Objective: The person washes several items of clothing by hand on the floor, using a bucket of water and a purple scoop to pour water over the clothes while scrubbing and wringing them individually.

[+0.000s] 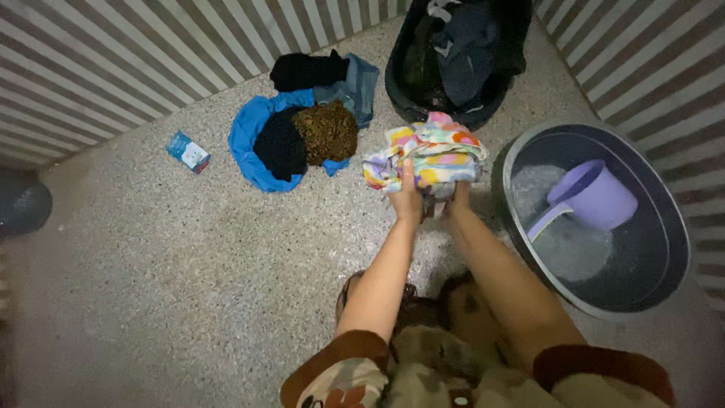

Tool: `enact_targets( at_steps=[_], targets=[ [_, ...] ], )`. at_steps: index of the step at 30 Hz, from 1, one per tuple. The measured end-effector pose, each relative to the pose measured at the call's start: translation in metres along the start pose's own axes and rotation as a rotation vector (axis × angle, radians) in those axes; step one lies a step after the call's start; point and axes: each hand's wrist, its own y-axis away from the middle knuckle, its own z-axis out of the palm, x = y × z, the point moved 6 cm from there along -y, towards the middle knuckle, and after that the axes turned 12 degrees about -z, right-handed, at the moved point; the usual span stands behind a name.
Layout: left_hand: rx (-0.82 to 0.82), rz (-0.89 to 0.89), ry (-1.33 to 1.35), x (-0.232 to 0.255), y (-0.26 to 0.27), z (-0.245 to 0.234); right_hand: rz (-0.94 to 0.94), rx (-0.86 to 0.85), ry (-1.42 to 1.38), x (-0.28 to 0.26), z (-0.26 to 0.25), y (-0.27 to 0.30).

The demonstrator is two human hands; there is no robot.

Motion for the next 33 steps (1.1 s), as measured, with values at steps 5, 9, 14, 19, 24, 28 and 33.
enact_targets(
  at_steps=[5,9,14,19,24,28,33],
  targets=[
    [-0.366,0.066,-0.135,0.006,-0.033,0.037,-0.116,-0.015,0.109,-0.017,0.011,-0.043],
    [-0.215,-0.066,-0.346,-0.054,-0.137,0.024,-0.305,-0.066,0.33,-0.056,0.015,-0.118],
    [0.122,-0.108,-0.65,-0.077,-0.191,-0.121,-0.529,0.029,1.041,-0.091,-0.038,-0.197],
    [0.374,0.023,-1.153,-0.062,-0.192,-0.232,0.386,-0.179,1.98,-0.034,-0.103,-0.207],
    [0.375,-0.048,-1.356,-0.033,-0.226,-0.251,0.016,-0.116,2.07,-0.04,-0.084,-0.167],
    [0.32,-0.02,-1.519,0.019,-0.233,-0.201,-0.131,-0.015,1.981,-0.035,-0.109,-0.13],
    [0.217,0.041,-1.765,-0.011,-0.26,-0.181,-0.523,0.203,2.031,-0.094,-0.179,-0.01]
  ],
)
